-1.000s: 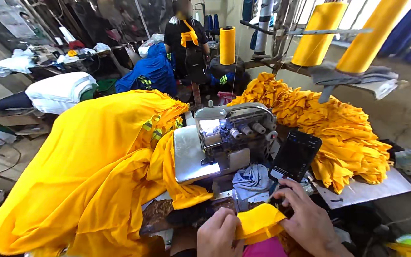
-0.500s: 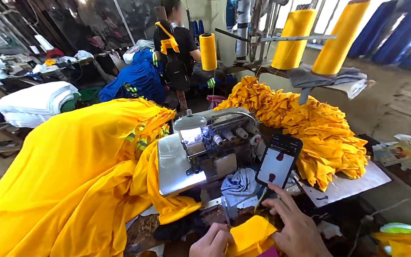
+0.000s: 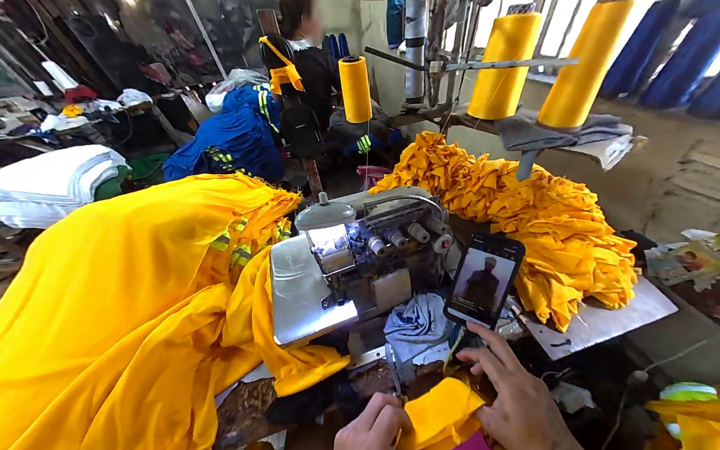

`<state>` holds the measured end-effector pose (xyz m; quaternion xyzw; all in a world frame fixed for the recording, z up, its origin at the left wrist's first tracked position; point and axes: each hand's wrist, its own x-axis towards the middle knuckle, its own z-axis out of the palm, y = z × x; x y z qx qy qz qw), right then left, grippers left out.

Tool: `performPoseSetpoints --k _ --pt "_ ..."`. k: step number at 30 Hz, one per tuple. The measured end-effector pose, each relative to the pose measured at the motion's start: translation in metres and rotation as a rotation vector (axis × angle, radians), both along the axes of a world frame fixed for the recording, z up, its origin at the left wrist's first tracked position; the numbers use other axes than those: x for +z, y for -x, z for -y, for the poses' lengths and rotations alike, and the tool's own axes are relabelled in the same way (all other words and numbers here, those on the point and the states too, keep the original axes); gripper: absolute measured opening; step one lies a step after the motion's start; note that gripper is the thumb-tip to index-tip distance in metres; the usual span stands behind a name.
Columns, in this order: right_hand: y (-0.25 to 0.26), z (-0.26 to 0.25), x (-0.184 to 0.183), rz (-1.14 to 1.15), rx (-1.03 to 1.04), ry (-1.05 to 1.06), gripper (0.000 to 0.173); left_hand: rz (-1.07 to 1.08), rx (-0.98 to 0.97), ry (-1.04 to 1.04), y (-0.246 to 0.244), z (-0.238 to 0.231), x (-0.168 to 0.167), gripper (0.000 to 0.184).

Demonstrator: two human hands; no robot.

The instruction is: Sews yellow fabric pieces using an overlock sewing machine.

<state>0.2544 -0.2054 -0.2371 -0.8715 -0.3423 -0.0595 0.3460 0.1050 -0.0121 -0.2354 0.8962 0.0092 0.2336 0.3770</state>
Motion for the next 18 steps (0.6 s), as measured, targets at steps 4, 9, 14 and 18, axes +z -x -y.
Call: performPoseSetpoints --k 4,9,14,18 --pt "0.0026 -0.0005 0.0009 -0.031 0.006 0.006 0.051 -0.008 0.005 0.012 0.0011 -0.0005 0.0011 0.008" --pt "0.0034 -0.0017 -0.0008 -0.036 0.017 -0.011 0.049 -0.013 0.009 0.003 0.0027 -0.0016 -0.0014 0.008" --pt "0.0050 -0.0021 0.0007 -0.070 0.037 -0.014 0.050 -0.019 0.011 0.023 0.0045 -0.0015 -0.0017 0.008" --pt "0.0070 -0.0027 0.0020 -0.083 0.051 -0.014 0.047 -0.022 0.014 0.030 0.0052 -0.0019 -0.0019 0.012"
